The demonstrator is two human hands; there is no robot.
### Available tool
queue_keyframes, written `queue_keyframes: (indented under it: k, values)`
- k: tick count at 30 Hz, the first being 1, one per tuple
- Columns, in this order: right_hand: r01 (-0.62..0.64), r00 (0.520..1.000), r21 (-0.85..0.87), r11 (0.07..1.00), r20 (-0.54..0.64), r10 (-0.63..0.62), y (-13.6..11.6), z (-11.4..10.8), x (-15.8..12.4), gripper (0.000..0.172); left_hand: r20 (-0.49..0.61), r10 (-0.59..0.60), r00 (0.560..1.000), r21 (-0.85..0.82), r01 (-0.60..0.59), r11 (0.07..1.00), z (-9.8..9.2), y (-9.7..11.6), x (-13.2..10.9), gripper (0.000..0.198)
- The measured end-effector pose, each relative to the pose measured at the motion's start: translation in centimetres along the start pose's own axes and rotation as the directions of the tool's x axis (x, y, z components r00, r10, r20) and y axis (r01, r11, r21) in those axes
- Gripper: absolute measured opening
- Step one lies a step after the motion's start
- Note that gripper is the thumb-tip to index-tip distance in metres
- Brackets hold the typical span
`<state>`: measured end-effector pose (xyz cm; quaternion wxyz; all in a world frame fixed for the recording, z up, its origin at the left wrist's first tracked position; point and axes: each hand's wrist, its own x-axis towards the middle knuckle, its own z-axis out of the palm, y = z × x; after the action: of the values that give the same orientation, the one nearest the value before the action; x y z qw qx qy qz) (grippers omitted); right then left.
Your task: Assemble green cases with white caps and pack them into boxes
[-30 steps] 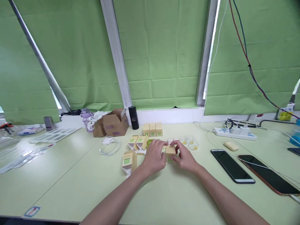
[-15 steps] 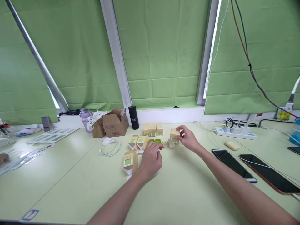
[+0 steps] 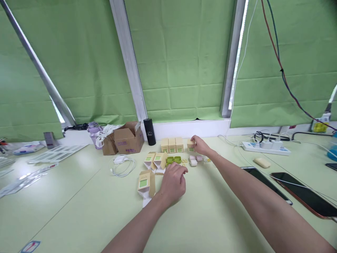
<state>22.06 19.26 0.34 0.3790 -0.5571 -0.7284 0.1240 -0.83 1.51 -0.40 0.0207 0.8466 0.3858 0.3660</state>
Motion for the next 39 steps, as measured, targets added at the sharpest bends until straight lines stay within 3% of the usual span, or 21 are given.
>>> queue_keyframes:
  k: [8,14,21,30,39]
  values:
    - [0.005,0.998,-0.076,0.997,0.056,-0.001,0.1,1.8,0.5,0.034,0.013,-0.006,1.0,0.013,0.005,1.0,0.2,0.0,0.0,0.032]
    - [-0.003,0.997,-0.203,0.979,0.07,0.018,-0.2,1.1,-0.5,0.038,0.022,-0.017,1.0,0.014,0.016,1.0,0.2,-0.1,0.0,0.033]
    - [-0.018,0.977,-0.382,0.924,0.191,0.098,-1.2,0.5,-1.5,0.016,0.021,0.023,1.0,0.032,-0.024,0.999,0.2,0.3,0.1,0.033]
    - [-0.082,0.948,-0.465,0.882,0.237,0.214,-2.1,1.2,-0.6,0.038,0.015,0.032,0.999,0.04,-0.032,0.999,0.1,0.3,0.0,0.031]
    - [-0.136,0.931,-0.462,0.877,0.242,0.272,-1.9,2.0,0.7,0.046,0.053,0.018,0.998,0.035,-0.02,0.999,0.0,0.6,0.0,0.032]
